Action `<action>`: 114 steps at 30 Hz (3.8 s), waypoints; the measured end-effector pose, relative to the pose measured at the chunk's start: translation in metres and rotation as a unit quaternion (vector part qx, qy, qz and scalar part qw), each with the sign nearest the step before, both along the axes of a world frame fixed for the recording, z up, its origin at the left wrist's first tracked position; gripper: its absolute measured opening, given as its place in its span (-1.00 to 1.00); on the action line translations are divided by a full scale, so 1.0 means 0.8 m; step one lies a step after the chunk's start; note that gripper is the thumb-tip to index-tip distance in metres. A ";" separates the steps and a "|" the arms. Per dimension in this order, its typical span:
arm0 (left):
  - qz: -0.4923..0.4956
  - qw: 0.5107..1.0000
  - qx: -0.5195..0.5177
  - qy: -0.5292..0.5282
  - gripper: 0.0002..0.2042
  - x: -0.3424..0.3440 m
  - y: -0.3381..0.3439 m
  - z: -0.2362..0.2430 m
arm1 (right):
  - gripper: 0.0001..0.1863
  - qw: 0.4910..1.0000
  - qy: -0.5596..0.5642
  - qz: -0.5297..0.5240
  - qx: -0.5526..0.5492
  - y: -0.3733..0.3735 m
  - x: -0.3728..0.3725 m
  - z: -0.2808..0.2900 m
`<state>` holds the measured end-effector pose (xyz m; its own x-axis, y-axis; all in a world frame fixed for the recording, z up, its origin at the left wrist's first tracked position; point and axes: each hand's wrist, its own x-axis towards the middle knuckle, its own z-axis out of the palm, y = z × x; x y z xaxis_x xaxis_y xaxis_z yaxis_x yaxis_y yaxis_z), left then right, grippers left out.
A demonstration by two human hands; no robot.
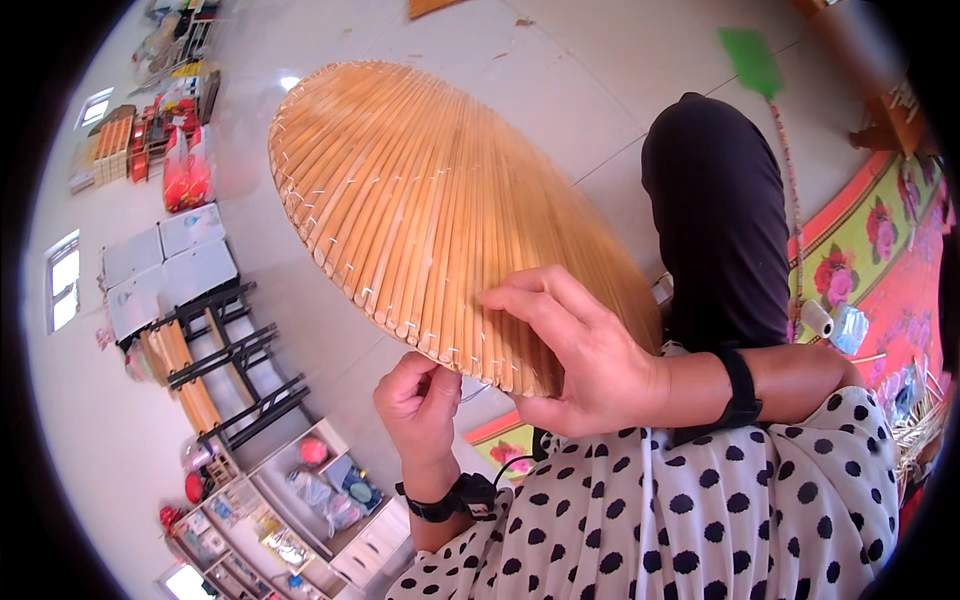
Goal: The person sews the edge of a circular bamboo fan using a needle and thread, and then uses scissors to cut the excess thread.
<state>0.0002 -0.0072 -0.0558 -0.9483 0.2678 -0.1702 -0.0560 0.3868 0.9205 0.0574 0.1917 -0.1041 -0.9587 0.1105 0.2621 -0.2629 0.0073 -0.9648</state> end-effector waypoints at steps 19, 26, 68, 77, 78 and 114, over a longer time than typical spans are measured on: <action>-0.032 0.997 -0.039 0.051 -0.68 0.001 -0.015 0.016 | -0.13 0.998 -0.009 0.051 -0.041 0.001 -0.015 0.005; -0.017 0.995 -0.089 0.047 -0.71 0.005 -0.015 0.024 | -0.11 0.997 -0.012 0.067 -0.028 0.002 -0.017 0.005; 0.053 0.966 -0.151 0.205 -0.86 0.005 0.027 0.006 | -0.11 0.998 0.004 0.042 -0.040 -0.002 -0.024 0.000; 0.054 0.969 -0.145 0.194 -0.87 0.003 0.033 0.008 | -0.11 0.998 0.007 0.037 -0.041 -0.001 -0.025 0.000; 0.052 0.969 -0.143 0.193 -0.87 0.002 0.033 0.008 | -0.11 0.998 0.008 0.038 -0.042 -0.001 -0.025 0.000; 0.003 0.978 -0.103 0.181 -0.81 -0.011 0.023 0.007 | -0.17 0.999 -0.003 0.038 -0.029 0.000 -0.022 0.006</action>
